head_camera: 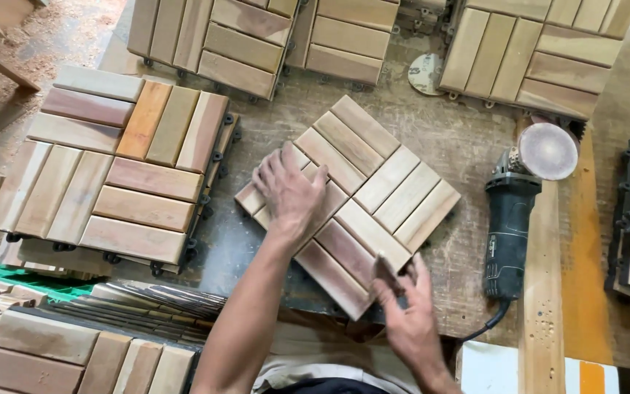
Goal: Sanding the surface of interlocking wooden tiles using an angle grinder with a sanding disc and inspecting the finish by hand.
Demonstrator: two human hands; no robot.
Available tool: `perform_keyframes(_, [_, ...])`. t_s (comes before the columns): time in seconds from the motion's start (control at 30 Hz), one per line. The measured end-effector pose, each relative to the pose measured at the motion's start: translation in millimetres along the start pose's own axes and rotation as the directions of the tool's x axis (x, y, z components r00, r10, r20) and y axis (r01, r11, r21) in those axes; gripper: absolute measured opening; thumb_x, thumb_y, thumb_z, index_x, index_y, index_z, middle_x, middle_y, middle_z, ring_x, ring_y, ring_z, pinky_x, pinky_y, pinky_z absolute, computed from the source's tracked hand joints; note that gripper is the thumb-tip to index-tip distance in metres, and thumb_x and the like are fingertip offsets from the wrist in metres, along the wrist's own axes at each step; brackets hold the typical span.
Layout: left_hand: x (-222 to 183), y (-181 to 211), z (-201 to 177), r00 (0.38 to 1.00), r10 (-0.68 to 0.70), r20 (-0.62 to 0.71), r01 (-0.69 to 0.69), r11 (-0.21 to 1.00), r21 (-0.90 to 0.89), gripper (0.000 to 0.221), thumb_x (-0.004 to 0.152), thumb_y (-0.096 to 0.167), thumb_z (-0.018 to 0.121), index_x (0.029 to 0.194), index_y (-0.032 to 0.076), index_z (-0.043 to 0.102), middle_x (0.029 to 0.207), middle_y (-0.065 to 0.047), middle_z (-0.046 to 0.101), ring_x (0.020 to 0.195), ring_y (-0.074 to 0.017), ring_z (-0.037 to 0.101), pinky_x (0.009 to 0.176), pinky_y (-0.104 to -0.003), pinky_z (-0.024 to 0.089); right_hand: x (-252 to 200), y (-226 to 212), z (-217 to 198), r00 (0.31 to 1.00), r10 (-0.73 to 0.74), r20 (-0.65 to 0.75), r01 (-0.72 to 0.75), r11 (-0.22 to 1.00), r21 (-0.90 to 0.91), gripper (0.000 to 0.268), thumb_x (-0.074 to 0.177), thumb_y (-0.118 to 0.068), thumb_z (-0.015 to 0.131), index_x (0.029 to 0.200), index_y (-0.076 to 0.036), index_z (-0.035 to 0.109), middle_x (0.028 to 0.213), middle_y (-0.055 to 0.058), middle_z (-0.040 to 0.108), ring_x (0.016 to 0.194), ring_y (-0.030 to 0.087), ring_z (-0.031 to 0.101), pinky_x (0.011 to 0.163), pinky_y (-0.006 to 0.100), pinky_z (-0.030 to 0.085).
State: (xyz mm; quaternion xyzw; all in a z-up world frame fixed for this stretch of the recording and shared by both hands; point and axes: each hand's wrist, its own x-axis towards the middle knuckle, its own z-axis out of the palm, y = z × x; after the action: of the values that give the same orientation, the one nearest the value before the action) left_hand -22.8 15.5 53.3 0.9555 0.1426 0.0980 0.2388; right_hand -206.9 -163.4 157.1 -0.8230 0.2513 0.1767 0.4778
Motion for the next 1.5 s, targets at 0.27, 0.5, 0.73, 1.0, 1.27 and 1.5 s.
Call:
perform_keyframes(0.27, [32,31,33,0.947,0.309,0.086,-0.315,0.946,0.08,0.091,0.084,0.084,0.048,0.14,0.012,0.051,0.142,-0.017,0.054,0.137,-0.0373,0.044,0.123,-0.062,0.014,-43,63,65,0.966,-0.247,0.078,0.221,0.943,0.248,0.041,0.086,-0.027,0.076,0.122,-0.008,0.079,0.173,0.016,0.006,0.152,0.034,0.035,0.116,0.045,0.038])
perform_keyframes(0.5, [38,68,18,0.59,0.615,0.523,-0.665,0.737,-0.117,0.088,0.096,0.072,0.033,0.162,0.015,0.024,0.171,-0.014,0.011,0.158,-0.0293,-0.004,0.125,-0.051,-0.01,-40,29,84,0.768,-0.589,0.251,0.445,0.773,0.451,0.021,0.096,-0.008,0.064,0.112,0.001,0.076,0.162,0.03,0.031,0.155,0.022,0.014,0.113,0.035,0.03])
perform_keyframes(0.73, [5,26,-31,0.656,0.51,0.557,-0.61,0.792,-0.007,0.085,0.096,0.074,0.027,0.164,0.026,0.014,0.171,-0.005,-0.007,0.155,-0.0227,-0.018,0.121,-0.055,-0.019,8,18,-9,0.98,-0.186,0.066,0.158,0.941,0.298,0.024,0.089,-0.017,0.072,0.106,-0.003,0.082,0.097,0.009,0.085,0.088,0.021,0.078,0.079,0.033,0.065])
perform_keyframes(1.0, [-123,-3,-55,0.999,0.04,-0.016,-0.04,0.998,0.053,0.099,0.09,0.069,0.062,0.161,0.007,0.03,0.163,-0.033,0.024,0.153,-0.0488,0.02,0.111,-0.081,0.007,83,-3,-67,0.931,-0.359,0.064,0.364,0.899,-0.245,0.029,0.095,-0.016,0.069,0.124,-0.014,0.075,0.104,0.023,0.078,0.094,0.036,0.076,0.087,0.051,0.058])
perform_keyframes(1.27, [-77,-18,-13,0.935,0.065,-0.347,-0.061,0.998,0.023,0.085,0.081,0.06,0.073,0.149,0.012,0.051,0.15,-0.016,0.051,0.148,-0.0376,0.04,0.115,-0.074,0.015,110,1,-42,0.887,-0.458,0.062,0.451,0.829,-0.331,0.02,0.095,-0.037,0.073,0.107,-0.024,0.081,0.085,0.016,0.074,0.087,0.033,0.074,0.079,0.04,0.058])
perform_keyframes(1.5, [-3,-36,-5,0.966,0.22,-0.138,-0.238,0.962,-0.132,0.084,0.08,0.069,0.071,0.148,0.024,0.051,0.15,-0.007,0.051,0.147,-0.0307,0.042,0.11,-0.076,0.028,117,-42,-22,0.841,-0.528,0.121,0.535,0.774,-0.339,0.018,0.098,-0.029,0.07,0.104,-0.016,0.08,0.093,0.021,0.076,0.098,0.042,0.071,0.087,0.049,0.055])
